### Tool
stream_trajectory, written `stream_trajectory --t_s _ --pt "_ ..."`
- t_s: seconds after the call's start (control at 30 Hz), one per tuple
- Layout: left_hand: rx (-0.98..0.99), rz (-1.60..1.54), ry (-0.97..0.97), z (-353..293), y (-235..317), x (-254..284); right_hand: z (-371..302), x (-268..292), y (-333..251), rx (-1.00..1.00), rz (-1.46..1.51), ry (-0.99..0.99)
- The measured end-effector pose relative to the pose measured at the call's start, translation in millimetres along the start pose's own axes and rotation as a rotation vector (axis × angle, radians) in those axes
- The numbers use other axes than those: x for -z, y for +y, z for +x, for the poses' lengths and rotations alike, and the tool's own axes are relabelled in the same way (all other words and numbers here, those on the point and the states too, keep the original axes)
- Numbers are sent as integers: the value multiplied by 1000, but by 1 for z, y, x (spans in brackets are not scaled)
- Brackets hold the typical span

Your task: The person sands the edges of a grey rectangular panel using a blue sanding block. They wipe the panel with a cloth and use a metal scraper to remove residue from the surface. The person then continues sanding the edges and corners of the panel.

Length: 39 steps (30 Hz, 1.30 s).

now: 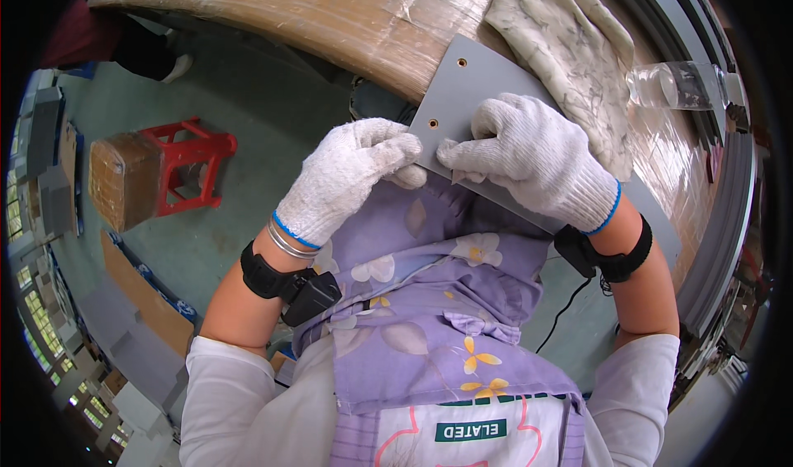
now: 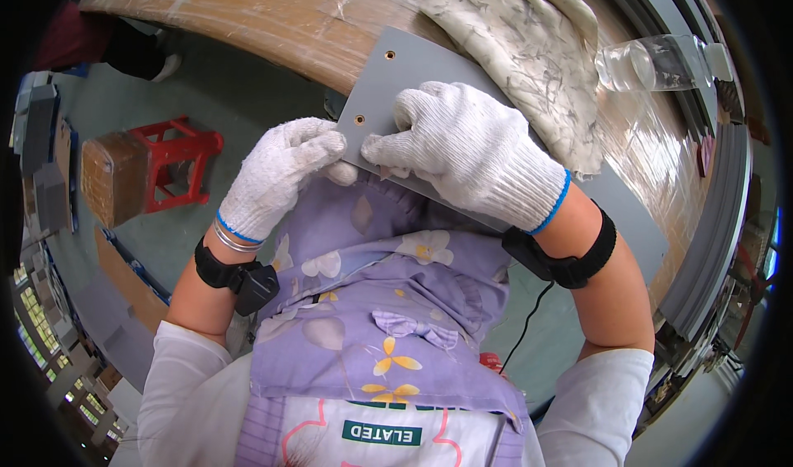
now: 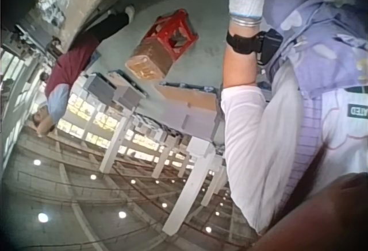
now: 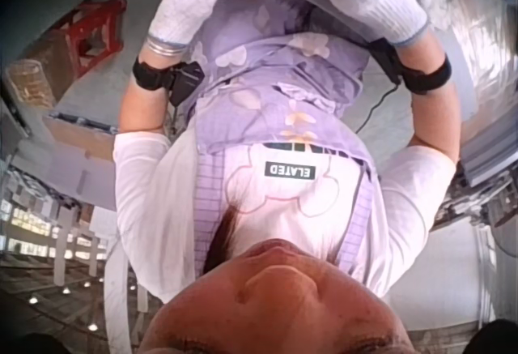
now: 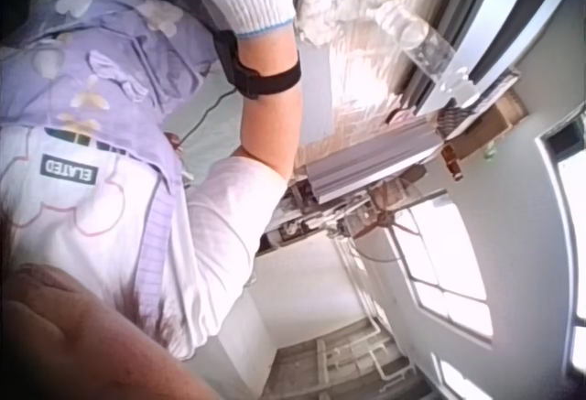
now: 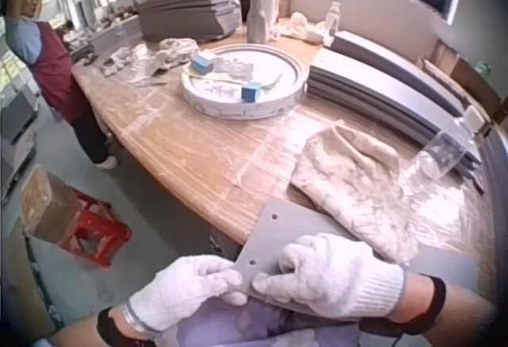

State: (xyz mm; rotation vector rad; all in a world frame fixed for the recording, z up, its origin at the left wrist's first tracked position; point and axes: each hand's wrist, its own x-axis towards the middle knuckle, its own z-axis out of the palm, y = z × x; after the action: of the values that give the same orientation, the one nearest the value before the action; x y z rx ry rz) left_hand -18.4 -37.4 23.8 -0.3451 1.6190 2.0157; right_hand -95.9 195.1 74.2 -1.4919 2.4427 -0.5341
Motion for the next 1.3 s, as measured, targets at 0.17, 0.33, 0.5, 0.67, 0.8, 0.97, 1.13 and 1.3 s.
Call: stream_trajectory --t_s 0.17,0.33,0.5,0.67,0.8,0.97,1.13,1.3 --pt "-3 -12 -10 1 -2 2 -11 1 0 10 -13 18" --pt "-1 -23 3 2 -2 0 -24 5 -3 -32 18 8" --pt "3 123 29 1 5 -5 -68 6 -2 -196 616 133" --pt "-509 447 287 -7 -12 -18 -123 43 2 -864 877 811" --pt "-553 655 250 -10 -15 -2 -198 51 62 -1054 1079 1126" --pt "-639 769 365 -13 -13 12 -251 42 128 -1153 1172 1306" --pt "-953 1032 483 -11 4 7 -248 49 127 -1303 -260 703" --pt "-1030 1418 477 -1 16 -8 -167 43 55 -1102 -158 845"
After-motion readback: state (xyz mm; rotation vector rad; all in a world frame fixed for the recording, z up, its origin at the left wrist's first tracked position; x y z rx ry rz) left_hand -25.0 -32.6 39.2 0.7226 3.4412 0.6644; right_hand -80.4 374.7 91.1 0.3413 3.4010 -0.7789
